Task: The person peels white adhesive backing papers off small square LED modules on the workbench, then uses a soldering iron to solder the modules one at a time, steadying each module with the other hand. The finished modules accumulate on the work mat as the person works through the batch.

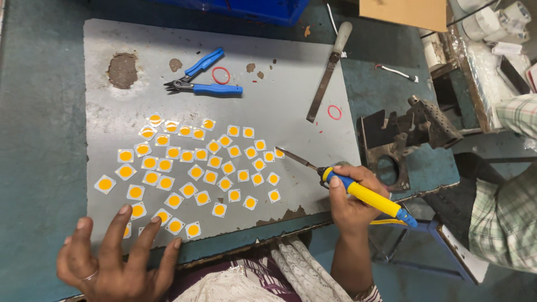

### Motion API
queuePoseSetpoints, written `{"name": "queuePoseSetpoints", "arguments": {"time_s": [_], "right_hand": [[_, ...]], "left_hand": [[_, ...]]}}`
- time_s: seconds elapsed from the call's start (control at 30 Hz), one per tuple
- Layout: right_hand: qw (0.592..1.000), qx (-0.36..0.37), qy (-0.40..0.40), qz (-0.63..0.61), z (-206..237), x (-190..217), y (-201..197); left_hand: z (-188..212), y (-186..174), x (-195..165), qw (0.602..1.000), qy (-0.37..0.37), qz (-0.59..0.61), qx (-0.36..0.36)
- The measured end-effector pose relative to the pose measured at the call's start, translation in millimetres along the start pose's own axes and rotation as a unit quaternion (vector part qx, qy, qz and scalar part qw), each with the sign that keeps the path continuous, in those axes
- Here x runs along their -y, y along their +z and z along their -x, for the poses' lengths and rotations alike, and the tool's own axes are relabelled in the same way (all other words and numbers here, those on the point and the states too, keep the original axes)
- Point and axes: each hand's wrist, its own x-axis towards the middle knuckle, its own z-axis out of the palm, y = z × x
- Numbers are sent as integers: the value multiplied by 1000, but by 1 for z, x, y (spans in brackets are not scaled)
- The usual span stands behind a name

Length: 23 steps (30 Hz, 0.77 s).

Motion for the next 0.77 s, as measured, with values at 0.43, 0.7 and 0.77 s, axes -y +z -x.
{"name": "queuePoseSetpoints", "arguments": {"time_s": [0.43, 0.7, 0.77], "right_hand": [[1000, 10, 26, -4, 2, 0, 0], [998, -33, 50, -11, 11, -10, -10], [998, -42, 36, -12, 16, -14, -15]], "left_hand": [[-1, -2, 1, 1000, 0, 8, 19], [-4, -3, -1, 1000, -5, 27, 1], [-4, -3, -2, 999, -10, 30, 2]]}}
